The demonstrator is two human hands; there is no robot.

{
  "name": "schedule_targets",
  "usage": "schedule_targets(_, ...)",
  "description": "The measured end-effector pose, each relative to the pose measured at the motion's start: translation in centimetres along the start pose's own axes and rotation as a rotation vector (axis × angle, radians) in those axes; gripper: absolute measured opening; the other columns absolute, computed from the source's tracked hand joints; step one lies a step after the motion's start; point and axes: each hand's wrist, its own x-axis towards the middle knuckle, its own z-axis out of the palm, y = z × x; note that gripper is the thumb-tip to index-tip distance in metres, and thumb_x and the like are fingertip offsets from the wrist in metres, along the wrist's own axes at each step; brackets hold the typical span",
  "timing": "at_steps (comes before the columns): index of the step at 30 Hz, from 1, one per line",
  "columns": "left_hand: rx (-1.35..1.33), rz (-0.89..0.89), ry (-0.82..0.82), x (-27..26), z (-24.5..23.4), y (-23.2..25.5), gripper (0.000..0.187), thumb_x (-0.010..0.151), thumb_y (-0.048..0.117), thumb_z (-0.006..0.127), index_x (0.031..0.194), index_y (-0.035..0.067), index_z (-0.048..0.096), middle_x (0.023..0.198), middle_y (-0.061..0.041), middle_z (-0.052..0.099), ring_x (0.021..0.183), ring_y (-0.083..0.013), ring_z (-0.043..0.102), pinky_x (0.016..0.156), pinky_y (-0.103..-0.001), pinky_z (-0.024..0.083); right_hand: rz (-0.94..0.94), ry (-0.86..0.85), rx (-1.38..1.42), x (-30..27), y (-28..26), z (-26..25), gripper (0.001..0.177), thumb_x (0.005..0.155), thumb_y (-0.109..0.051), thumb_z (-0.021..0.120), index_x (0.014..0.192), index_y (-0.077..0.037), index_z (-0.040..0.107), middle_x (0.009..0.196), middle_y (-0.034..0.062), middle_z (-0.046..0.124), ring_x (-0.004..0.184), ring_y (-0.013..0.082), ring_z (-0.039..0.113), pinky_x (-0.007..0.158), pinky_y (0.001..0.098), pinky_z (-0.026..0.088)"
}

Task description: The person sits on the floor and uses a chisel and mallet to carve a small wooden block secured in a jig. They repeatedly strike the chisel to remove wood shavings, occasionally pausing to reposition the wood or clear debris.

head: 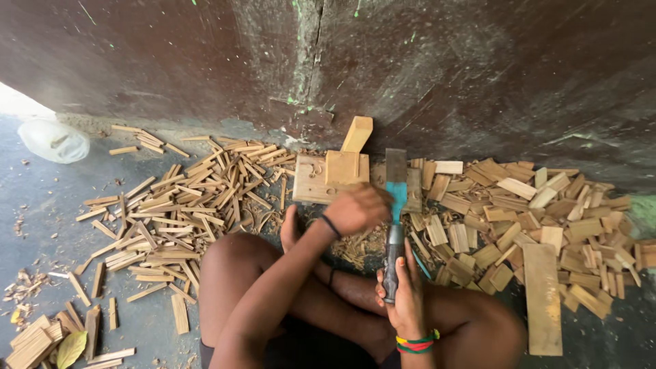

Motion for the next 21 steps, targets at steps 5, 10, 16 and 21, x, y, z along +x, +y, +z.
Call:
schedule_targets(5, 0.125, -0.447, -0.213, -4.2, -0.9, -4.0, 0.017, 0.094, 0.026, 0.075, 0.106, 0.014, 0.071, 0.102, -0.006, 0.068, 0.093, -0.0278, 0.067, 0.084, -0.042, 0.053, 0.051, 0.083, -0.062, -0.9, 1.9, -0.6, 0.064, 0.099, -0.041, 0.049, 0.160, -0.034, 0.031, 0.070, 0.0080, 0.057, 0.044, 0.0131, 0.051, 0.035, 0.0274, 0.042)
schedule_targets(10, 0.265, -0.572, -0.190, -4.7, 0.5, -5.2, 0.042, 0.088, 0.036, 0.075, 0.124, 0.016, 0.069, 0.114, -0.007, 0.064, 0.106, -0.0278, 0.061, 0.092, -0.047, 0.047, 0.039, 0.109, -0.126, -0.3, 2.9, -0.6, 0.064, 0.099, -0.039, 0.050, 0.160, -0.032, 0.033, 0.069, 0.0076, 0.057, 0.044, 0.0127, 0.051, 0.035, 0.0279, 0.042)
schedule_targets(16, 0.284, -0.591, -0.214, -4.5, 1.7, -4.6, 0.045, 0.088, 0.038, 0.075, 0.131, 0.023, 0.070, 0.113, -0.004, 0.064, 0.107, -0.0280, 0.058, 0.099, -0.049, 0.045, 0.068, 0.200, -0.161, 0.1, 2.9, -1.5, 0.062, 0.101, -0.038, 0.049, 0.161, -0.032, 0.033, 0.071, 0.0070, 0.057, 0.047, 0.0124, 0.050, 0.037, 0.0277, 0.041)
schedule_targets(21, 0.307, -0.629, -0.168, -3.9, 1.3, -4.8, 0.039, 0.086, 0.036, 0.075, 0.122, 0.023, 0.073, 0.109, -0.002, 0.064, 0.108, -0.0269, 0.058, 0.102, -0.049, 0.044, 0.075, 0.193, -0.161, 0.8, 2.8, -1.3, 0.062, 0.100, -0.038, 0.048, 0.161, -0.033, 0.033, 0.070, 0.0073, 0.057, 0.046, 0.0133, 0.049, 0.036, 0.0284, 0.041)
